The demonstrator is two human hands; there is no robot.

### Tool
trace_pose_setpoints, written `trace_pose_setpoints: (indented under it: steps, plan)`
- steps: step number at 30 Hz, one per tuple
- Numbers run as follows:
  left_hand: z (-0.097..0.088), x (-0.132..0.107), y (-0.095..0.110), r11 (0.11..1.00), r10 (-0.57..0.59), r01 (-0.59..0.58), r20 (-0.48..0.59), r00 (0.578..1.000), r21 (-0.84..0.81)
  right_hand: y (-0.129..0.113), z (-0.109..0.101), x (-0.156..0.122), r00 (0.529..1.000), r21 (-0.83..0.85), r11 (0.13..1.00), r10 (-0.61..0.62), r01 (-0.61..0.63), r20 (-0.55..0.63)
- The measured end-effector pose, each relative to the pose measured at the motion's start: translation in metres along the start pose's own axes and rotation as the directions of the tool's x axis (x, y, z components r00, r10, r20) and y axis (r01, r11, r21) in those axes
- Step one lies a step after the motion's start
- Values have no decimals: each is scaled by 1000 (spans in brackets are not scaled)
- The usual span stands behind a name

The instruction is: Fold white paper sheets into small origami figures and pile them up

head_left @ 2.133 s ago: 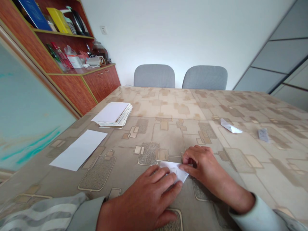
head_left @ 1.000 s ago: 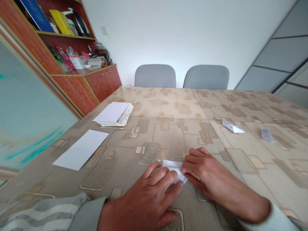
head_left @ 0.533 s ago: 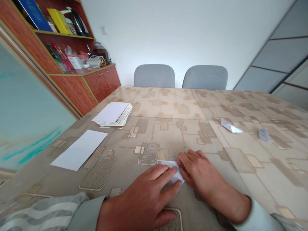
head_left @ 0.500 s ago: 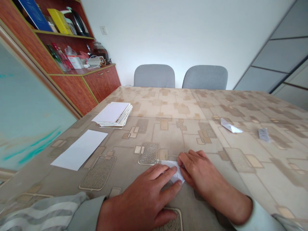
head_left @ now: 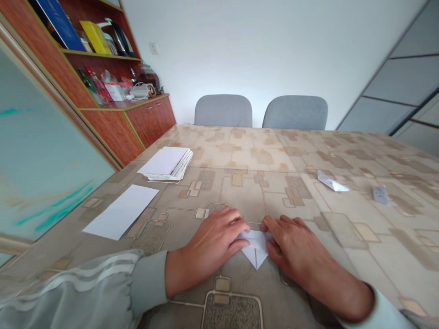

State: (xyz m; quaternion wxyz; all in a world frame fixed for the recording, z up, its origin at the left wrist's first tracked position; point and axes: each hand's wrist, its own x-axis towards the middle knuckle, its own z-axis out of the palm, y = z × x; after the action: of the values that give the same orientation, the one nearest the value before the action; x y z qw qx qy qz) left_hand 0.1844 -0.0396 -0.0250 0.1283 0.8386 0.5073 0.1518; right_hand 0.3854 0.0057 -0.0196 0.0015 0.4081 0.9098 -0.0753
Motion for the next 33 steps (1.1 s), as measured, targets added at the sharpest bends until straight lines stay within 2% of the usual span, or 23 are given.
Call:
trace_pose_setpoints:
  steps: [4, 8, 13, 18, 22, 26, 29, 33]
  plan:
    - [1, 8, -1, 995, -88, 89, 30, 996, -35, 3, 1, -3, 1000, 140, 990, -12, 14, -9]
    - [0, 7, -2, 989, -96, 101, 45, 994, -112, 3, 4, -2, 998, 227, 974, -11, 23, -54]
    - [3, 3, -2, 987, -39, 44, 36, 999, -156, 2, 6, 0, 998, 271, 962, -9, 26, -63]
    - [9, 1, -2, 988, 25, -25, 4, 1000, -154, 4, 5, 2, 995, 318, 943, -77, 95, -69]
    - [11, 1, -4, 990, 89, -92, -26, 996, -105, 7, 7, 4, 990, 342, 932, -84, 117, -110]
    - [4, 1, 0, 989, 147, -146, -65, 987, 14, 9, 9, 4, 984, 373, 916, -94, 145, -153]
    - [-5, 1, 5, 972, 222, -208, -134, 966, 110, 8, 4, 3, 957, 356, 906, -141, 227, -253]
    - [-15, 1, 8, 952, 269, -208, -287, 920, 224, 4, -7, 3, 861, 212, 918, -208, 336, -464]
